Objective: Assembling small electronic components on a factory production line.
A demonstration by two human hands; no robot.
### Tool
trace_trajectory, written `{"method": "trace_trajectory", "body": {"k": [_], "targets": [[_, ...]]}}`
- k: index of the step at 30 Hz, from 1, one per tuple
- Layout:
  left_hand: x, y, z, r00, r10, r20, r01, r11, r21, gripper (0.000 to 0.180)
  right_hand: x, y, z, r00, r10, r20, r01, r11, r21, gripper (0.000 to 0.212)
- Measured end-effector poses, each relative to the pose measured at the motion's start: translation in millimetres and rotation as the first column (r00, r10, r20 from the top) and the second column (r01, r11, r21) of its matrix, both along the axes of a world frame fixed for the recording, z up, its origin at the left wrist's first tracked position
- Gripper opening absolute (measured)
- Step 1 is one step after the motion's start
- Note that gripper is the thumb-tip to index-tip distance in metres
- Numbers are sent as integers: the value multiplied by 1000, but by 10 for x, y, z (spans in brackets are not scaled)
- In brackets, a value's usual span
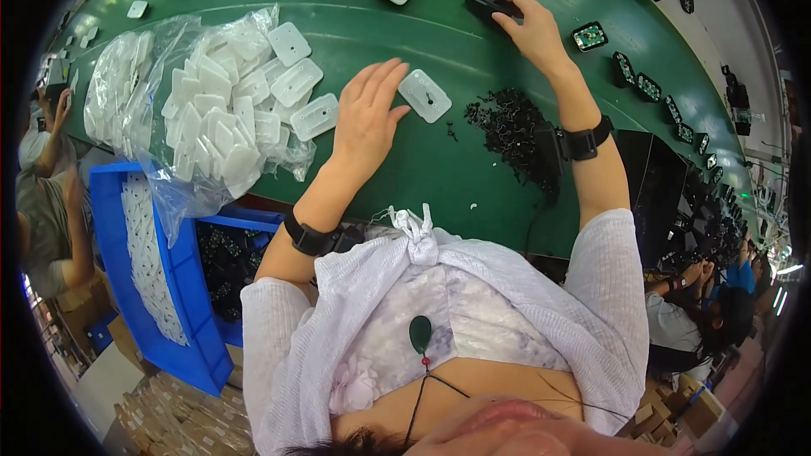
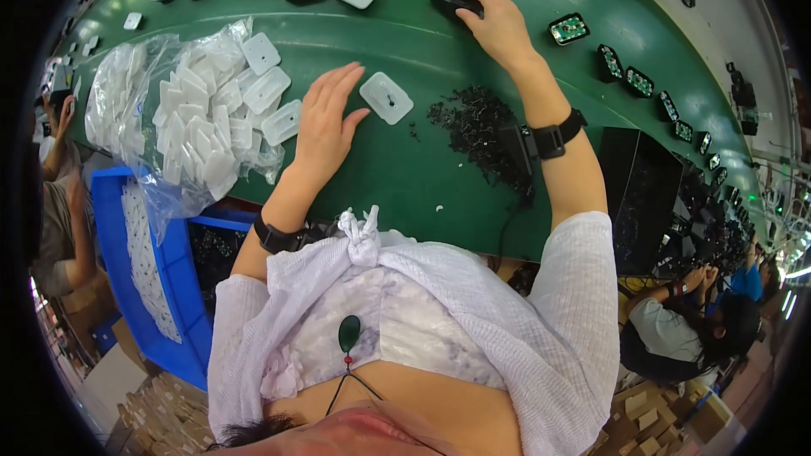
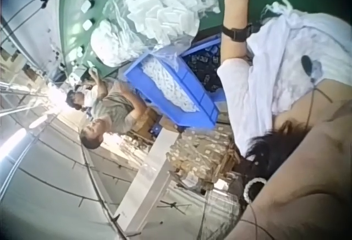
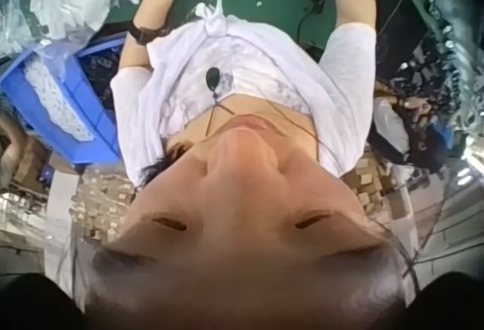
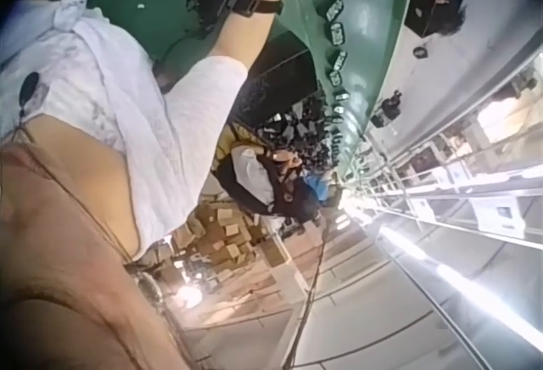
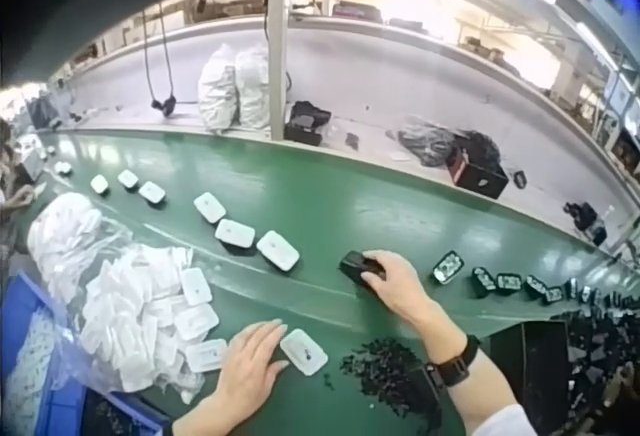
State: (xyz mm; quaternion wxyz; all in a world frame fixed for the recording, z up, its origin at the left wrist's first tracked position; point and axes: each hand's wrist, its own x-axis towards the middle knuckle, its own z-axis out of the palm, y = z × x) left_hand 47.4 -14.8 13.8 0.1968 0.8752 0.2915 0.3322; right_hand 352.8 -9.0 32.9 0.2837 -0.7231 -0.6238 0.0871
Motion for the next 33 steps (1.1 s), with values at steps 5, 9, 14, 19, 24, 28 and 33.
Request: {"method": "trace_trajectory", "body": {"k": [5,9,14,19,24,28,33], "targets": [[83,61,-59,987,-96,-126,107,991,81,67,-576,-360,317,973,154,-173,-138,985,102,39],[113,42,-70,995,-31,-90,36,998,50,63,-795,-618,427,966,190,-176,-171,978,116,40],[56,82,-148,987,70,144,-58,995,-85,59,-1007,-699,344,949,308,-64,-297,944,145,41],[-88,129,-104,981,2,192,29,987,-157,52,-1161,-570,260,912,409,-27,-404,908,107,40],[-148,139,-182,998,-32,60,39,993,-113,57,-1228,-525,191,907,422,1,-422,907,16,38],[-155,151,-165,999,-34,-25,32,996,-84,58,-1245,-512,155,916,401,3,-401,916,2,38],[-132,101,-152,990,20,-139,-19,1000,5,57,-1343,-542,27,946,288,150,-299,952,59,43]]}}
